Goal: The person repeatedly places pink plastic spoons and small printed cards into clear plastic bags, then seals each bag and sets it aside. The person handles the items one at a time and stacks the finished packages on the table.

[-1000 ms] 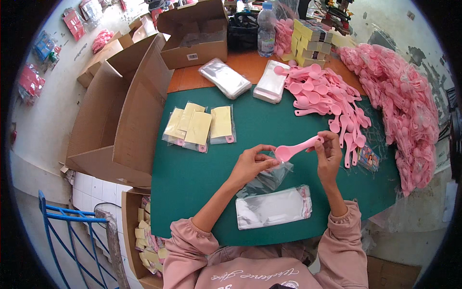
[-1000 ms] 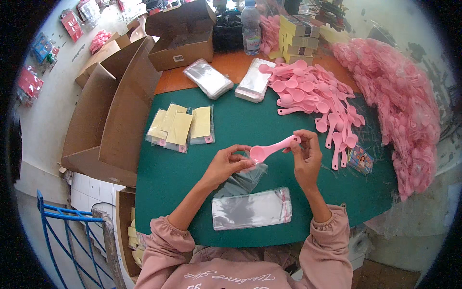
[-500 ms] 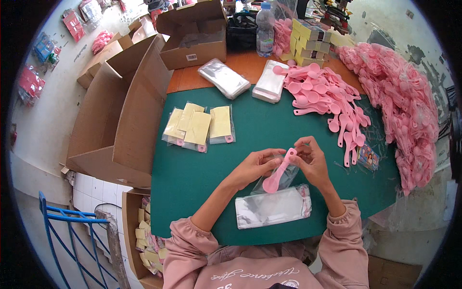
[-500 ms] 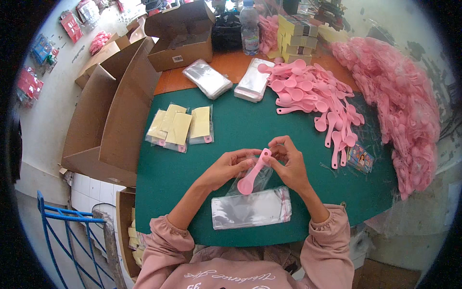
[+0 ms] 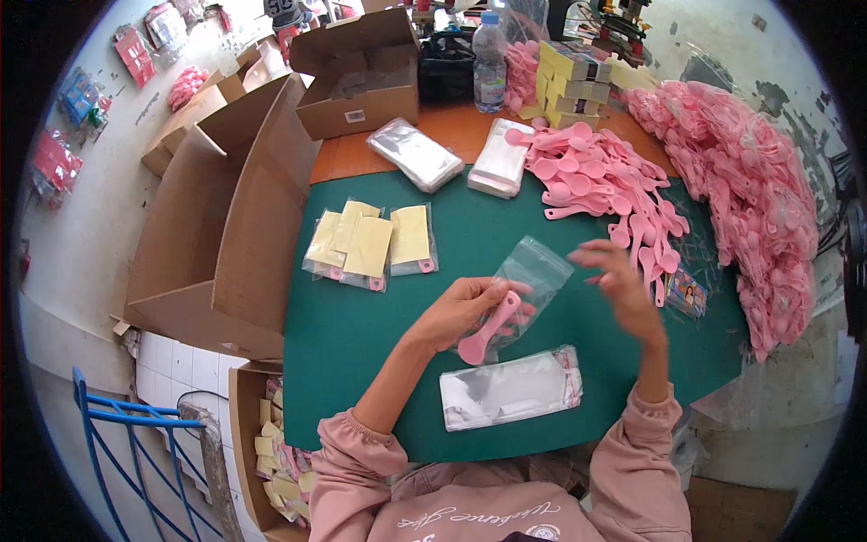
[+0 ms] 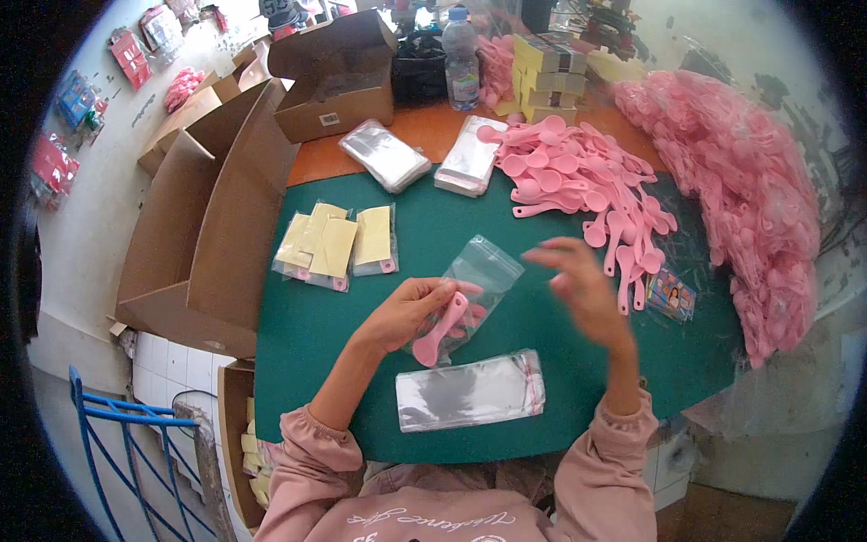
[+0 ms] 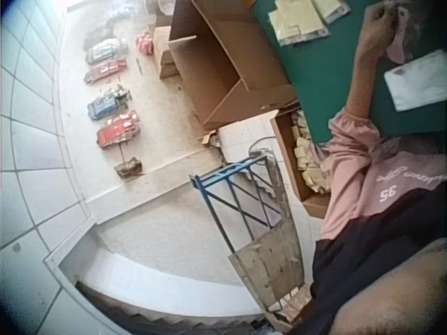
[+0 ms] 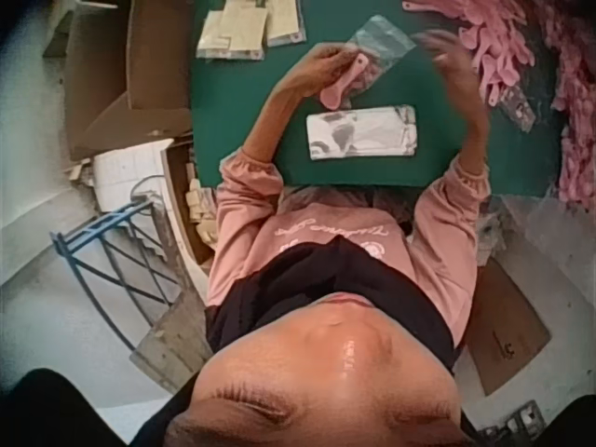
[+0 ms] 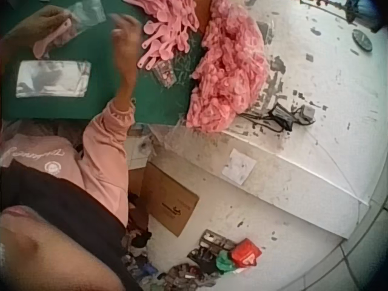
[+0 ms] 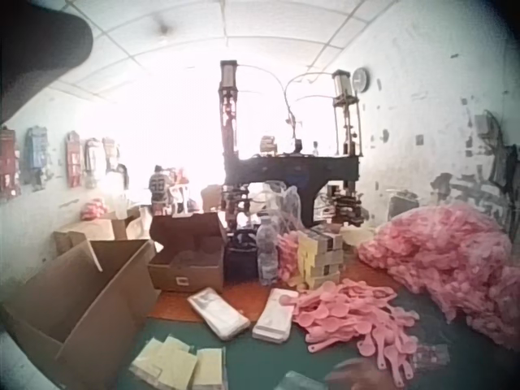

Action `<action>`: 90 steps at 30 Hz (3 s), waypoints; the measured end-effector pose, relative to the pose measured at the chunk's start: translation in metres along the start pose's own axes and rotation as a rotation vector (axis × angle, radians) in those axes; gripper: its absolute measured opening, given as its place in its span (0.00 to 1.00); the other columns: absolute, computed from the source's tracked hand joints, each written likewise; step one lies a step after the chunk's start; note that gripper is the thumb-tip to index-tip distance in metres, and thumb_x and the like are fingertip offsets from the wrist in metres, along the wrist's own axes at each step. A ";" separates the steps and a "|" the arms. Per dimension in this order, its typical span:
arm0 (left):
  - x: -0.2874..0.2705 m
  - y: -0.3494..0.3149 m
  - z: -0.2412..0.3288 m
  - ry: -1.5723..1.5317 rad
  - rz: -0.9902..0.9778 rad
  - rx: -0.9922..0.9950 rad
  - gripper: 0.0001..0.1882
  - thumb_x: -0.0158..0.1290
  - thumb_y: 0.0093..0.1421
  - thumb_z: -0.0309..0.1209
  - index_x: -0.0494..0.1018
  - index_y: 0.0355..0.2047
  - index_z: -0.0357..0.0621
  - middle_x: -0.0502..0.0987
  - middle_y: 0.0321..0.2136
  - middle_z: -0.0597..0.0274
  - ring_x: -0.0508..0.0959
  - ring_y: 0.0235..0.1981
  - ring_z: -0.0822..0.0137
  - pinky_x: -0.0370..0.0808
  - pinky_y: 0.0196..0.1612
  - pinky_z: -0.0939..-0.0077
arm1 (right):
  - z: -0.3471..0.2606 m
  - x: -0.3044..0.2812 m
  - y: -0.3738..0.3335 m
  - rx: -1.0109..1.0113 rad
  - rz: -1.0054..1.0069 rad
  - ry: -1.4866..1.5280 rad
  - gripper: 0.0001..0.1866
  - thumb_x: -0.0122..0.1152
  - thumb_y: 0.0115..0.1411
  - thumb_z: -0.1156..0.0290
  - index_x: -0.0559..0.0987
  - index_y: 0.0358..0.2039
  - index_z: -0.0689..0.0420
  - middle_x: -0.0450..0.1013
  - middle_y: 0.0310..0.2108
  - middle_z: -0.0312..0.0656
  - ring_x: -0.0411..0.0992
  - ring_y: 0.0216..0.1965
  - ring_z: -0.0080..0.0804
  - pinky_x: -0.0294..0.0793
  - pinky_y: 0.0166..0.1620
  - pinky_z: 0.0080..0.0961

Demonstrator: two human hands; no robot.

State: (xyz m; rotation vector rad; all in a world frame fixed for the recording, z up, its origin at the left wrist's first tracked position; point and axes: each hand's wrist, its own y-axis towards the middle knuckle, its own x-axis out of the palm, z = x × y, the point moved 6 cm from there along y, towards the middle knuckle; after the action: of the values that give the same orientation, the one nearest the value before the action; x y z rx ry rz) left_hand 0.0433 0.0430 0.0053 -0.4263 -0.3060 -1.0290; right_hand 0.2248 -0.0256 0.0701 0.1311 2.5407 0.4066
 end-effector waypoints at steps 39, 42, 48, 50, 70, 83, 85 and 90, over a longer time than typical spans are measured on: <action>-0.002 0.009 0.003 0.405 0.028 0.171 0.13 0.49 0.58 0.35 0.74 0.34 0.35 0.74 0.22 0.68 0.66 0.21 0.82 0.65 0.24 0.85 | -0.016 0.027 0.017 0.283 -0.168 0.114 0.07 0.58 0.53 0.73 0.71 0.27 0.62 0.68 0.17 0.33 0.62 0.14 0.13 0.60 0.17 0.13; 0.003 0.004 0.011 0.556 0.047 0.151 0.16 0.51 0.57 0.34 0.70 0.43 0.38 0.76 0.23 0.62 0.69 0.21 0.79 0.67 0.24 0.82 | -0.018 0.049 0.019 0.252 -0.301 0.103 0.10 0.60 0.51 0.72 0.68 0.27 0.62 0.70 0.17 0.37 0.65 0.16 0.17 0.65 0.19 0.19; 0.005 -0.007 0.026 0.880 0.314 0.178 0.31 0.54 0.54 0.36 0.54 0.55 0.43 0.77 0.23 0.53 0.73 0.20 0.73 0.71 0.28 0.76 | 0.002 0.066 0.017 0.270 -0.385 0.083 0.12 0.63 0.44 0.72 0.73 0.27 0.63 0.70 0.18 0.38 0.66 0.22 0.20 0.65 0.28 0.18; 0.004 -0.009 0.033 0.907 0.243 0.094 0.31 0.54 0.54 0.37 0.56 0.54 0.43 0.77 0.25 0.54 0.74 0.22 0.73 0.71 0.29 0.75 | 0.015 0.063 0.013 0.338 -0.388 0.162 0.11 0.63 0.43 0.72 0.74 0.27 0.62 0.70 0.20 0.37 0.66 0.24 0.20 0.65 0.29 0.18; -0.038 -0.010 0.012 0.689 0.513 0.422 0.27 0.54 0.54 0.30 0.58 0.53 0.46 0.72 0.40 0.51 0.74 0.38 0.68 0.75 0.39 0.75 | 0.023 0.034 0.015 0.258 0.038 0.175 0.08 0.63 0.45 0.73 0.75 0.24 0.62 0.69 0.17 0.32 0.66 0.21 0.17 0.66 0.25 0.15; -0.010 -0.014 -0.032 0.047 0.166 -0.049 0.29 0.37 0.64 0.35 0.37 0.60 0.47 0.70 0.43 0.44 0.73 0.44 0.58 0.73 0.45 0.67 | -0.019 0.086 0.004 -0.118 -0.314 -0.261 0.12 0.61 0.46 0.73 0.72 0.33 0.60 0.64 0.34 0.45 0.66 0.39 0.42 0.67 0.41 0.32; -0.009 -0.014 -0.033 0.051 0.159 -0.064 0.29 0.38 0.64 0.33 0.38 0.60 0.47 0.70 0.43 0.45 0.74 0.44 0.58 0.73 0.44 0.68 | -0.017 0.087 0.004 -0.130 -0.287 -0.240 0.09 0.59 0.48 0.75 0.72 0.31 0.60 0.64 0.31 0.45 0.66 0.37 0.42 0.67 0.40 0.33; -0.009 -0.010 -0.036 0.097 0.206 -0.054 0.27 0.37 0.64 0.33 0.40 0.60 0.48 0.71 0.41 0.48 0.74 0.42 0.60 0.74 0.43 0.72 | 0.006 0.095 0.003 -0.032 -0.266 -0.170 0.08 0.58 0.48 0.75 0.71 0.30 0.61 0.65 0.28 0.45 0.67 0.30 0.39 0.68 0.35 0.31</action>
State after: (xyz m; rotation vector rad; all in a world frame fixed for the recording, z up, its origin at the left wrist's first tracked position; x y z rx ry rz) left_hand 0.0313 0.0282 -0.0284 -0.4458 -0.1441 -0.8549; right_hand 0.1478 -0.0046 0.0176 -0.1760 2.3415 0.3161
